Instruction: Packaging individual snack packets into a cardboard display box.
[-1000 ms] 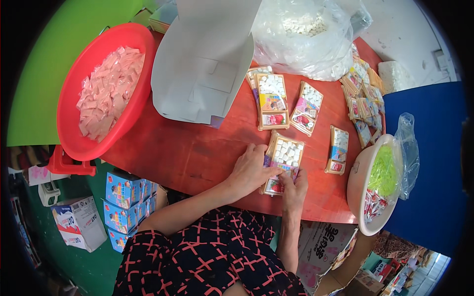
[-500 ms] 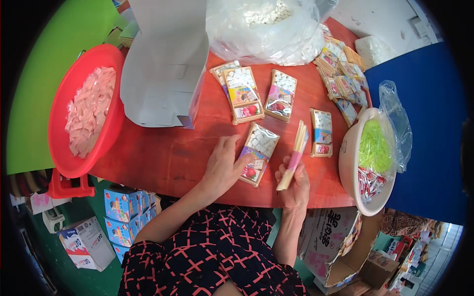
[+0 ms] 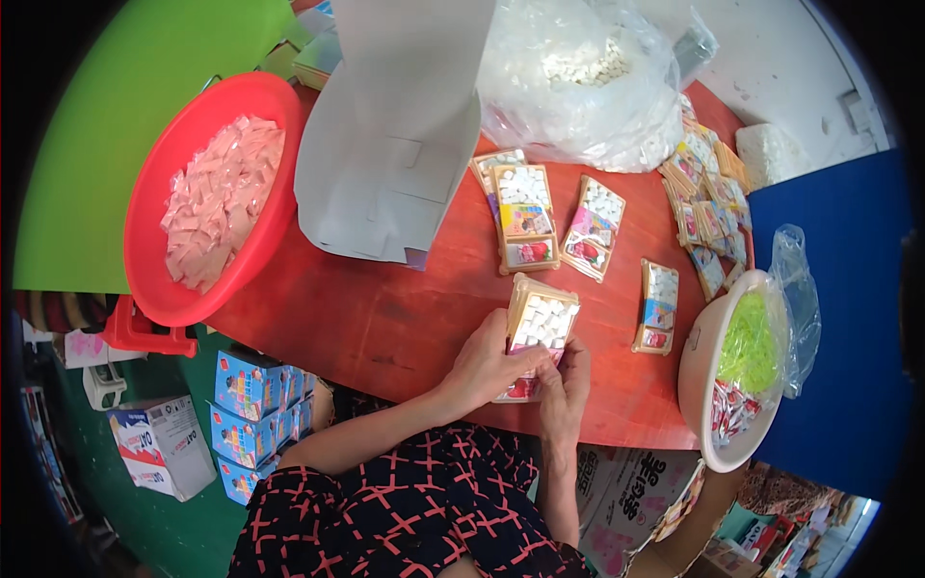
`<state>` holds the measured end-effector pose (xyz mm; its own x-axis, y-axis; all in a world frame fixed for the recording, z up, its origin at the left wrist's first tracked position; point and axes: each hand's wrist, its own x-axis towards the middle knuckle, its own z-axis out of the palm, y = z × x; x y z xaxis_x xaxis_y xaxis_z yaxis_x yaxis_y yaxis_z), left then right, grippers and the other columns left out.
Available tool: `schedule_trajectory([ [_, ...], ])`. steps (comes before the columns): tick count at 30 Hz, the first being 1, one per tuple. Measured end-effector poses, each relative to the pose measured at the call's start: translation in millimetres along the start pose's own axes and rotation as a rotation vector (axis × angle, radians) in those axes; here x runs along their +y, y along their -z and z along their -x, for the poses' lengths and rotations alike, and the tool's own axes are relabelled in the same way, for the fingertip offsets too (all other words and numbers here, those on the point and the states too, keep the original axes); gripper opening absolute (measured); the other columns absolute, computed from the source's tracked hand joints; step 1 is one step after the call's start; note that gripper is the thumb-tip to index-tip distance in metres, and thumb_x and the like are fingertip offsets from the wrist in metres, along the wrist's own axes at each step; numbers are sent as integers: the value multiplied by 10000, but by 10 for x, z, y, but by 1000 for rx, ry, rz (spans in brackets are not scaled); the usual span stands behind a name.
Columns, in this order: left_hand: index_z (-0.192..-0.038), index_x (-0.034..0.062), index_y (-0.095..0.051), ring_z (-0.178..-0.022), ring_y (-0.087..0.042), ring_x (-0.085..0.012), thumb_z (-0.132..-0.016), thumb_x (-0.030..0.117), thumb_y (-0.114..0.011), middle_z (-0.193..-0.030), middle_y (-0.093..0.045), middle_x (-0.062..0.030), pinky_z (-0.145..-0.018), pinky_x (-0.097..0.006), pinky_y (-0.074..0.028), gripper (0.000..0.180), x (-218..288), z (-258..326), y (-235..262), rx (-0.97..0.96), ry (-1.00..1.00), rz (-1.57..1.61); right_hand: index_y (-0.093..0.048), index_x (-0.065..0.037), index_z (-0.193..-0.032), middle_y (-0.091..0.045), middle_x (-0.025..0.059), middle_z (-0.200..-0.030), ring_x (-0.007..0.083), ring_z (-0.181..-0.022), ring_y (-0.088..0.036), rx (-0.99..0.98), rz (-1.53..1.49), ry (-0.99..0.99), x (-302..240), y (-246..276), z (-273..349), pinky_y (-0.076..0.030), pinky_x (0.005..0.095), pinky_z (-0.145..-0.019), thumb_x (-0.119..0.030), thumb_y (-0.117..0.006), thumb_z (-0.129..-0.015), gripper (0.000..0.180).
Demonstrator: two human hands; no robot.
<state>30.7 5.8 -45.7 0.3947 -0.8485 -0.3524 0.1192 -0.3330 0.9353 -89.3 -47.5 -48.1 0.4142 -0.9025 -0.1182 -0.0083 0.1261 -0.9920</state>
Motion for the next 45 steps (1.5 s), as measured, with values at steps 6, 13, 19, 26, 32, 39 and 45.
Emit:
schedule_trajectory([
  [6, -1254, -12, -425, -1012, -551, -116, -864, 75, -586, -1128, -575, -74, -871, -274, -456, 430, 173, -5, 273, 96, -191, 536, -370, 88, -1283, -540, 195, -1112, 242, -987, -547, -113, 400, 283, -227, -474, -1369, -456, 351, -807, -210, -634, -824, 608],
  [13, -1368, -2, -275, -1091, -503, -124, -859, 46, -572, -1229, -503, -77, -923, -283, -422, 591, -117, -81, 381, 171, -239, 579, -437, 61, -1135, -605, 162, -995, 227, -862, -604, -342, 614, 2, -149, -774, -1785, -496, 321, -727, -100, -771, -659, 603],
  [19, -1368, -7, -270, -1092, -519, -147, -860, 65, -570, -1217, -516, -95, -926, -295, -432, 595, -66, -364, 463, 104, -205, 686, -485, 33, -1110, -578, 177, -1005, 269, -928, -566, -340, 663, 169, 62, -530, -1435, -469, 352, -771, -73, -688, -708, 463],
  [26, -1285, -11, -371, -1044, -552, -143, -841, 99, -593, -1159, -551, -102, -884, -299, -465, 508, 163, -514, 507, 76, -194, 724, -441, 7, -1227, -547, 190, -1132, 288, -1049, -528, -325, 316, 181, 27, -506, -1296, -417, 375, -886, -147, -519, -892, 377],
  [32, -1377, 15, -126, -1106, -499, -181, -736, 41, -713, -1209, -467, -117, -925, -324, -436, 870, 88, -451, 381, 96, -579, 319, -352, -16, -1345, -458, 124, -1278, 191, -1177, -427, -263, -188, -25, -77, -383, -869, -346, 318, -993, -337, -386, -977, 490],
  [39, -1277, 2, -257, -1105, -488, -190, -636, 77, -799, -1198, -463, -119, -927, -346, -426, 842, 77, -544, 497, 7, -541, 315, -427, -4, -1279, -511, 117, -1232, 238, -1185, -443, -352, 55, 218, -96, -269, -919, -358, 387, -991, -372, -387, -963, 487],
  [45, -1215, 6, -334, -1027, -520, -159, -665, 58, -760, -1107, -517, -97, -881, -313, -440, 698, 74, -640, 439, 140, -440, 390, -350, 14, -1308, -504, 259, -1171, 392, -1069, -464, 201, 1118, 375, -250, -31, -1647, -366, 448, -935, -260, -689, -764, 697],
])
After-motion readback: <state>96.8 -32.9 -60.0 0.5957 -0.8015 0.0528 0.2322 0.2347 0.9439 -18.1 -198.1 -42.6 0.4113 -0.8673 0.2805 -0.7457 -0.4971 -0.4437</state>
